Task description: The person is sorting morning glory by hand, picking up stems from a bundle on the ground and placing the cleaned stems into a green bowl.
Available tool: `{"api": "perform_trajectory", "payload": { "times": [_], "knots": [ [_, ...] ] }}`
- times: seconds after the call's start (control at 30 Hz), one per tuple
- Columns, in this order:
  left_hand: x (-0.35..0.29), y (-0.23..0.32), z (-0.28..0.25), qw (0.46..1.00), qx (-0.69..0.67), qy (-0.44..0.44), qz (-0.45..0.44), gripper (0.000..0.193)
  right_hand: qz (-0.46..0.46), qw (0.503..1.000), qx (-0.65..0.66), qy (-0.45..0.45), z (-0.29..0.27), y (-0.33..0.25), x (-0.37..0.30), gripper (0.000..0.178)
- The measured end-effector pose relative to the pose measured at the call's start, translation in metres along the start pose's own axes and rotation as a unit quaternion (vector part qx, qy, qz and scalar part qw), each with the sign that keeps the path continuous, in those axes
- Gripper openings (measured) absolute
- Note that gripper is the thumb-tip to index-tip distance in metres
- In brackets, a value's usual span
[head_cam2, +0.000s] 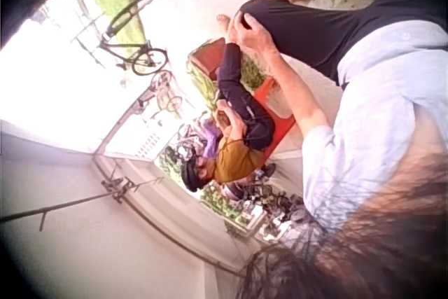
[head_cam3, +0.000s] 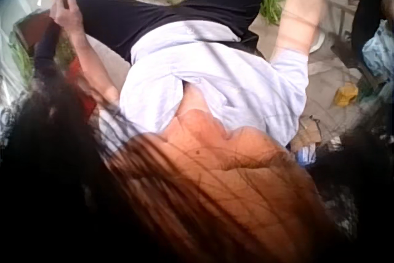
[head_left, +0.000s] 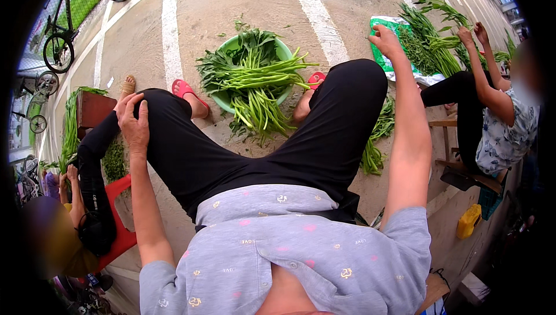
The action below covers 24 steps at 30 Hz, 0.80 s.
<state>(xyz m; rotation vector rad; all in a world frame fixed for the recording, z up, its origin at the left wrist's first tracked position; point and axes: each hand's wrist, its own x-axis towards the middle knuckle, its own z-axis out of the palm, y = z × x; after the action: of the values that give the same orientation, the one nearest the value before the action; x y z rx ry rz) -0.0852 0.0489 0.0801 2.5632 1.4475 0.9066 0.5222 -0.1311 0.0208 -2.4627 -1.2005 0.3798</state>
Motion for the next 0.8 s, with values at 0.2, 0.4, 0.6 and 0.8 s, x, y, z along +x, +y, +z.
{"api": "perform_trajectory", "payload": {
  "times": [0.2, 0.4, 0.6, 0.8],
  "knots": [
    [-0.001, 0.021, 0.002, 1.000, -0.013, 0.024, 0.014, 0.014, -0.204, 0.971, -0.085, -0.093, 0.068, -0.154, 0.042, 0.052],
    [-0.003, 0.024, 0.006, 1.000, -0.013, 0.026, -0.008, 0.013, -0.232, 0.909, -0.252, -0.236, 0.194, -0.211, -0.005, 0.070],
    [-0.011, 0.021, -0.001, 0.999, -0.010, 0.025, -0.031, 0.014, -0.267, 0.901, -0.274, -0.205, 0.265, -0.192, -0.032, 0.083],
    [-0.015, 0.016, -0.005, 0.999, -0.007, 0.009, -0.047, 0.014, -0.267, 0.912, -0.239, -0.198, 0.290, -0.178, -0.034, 0.085]
  ]
}}
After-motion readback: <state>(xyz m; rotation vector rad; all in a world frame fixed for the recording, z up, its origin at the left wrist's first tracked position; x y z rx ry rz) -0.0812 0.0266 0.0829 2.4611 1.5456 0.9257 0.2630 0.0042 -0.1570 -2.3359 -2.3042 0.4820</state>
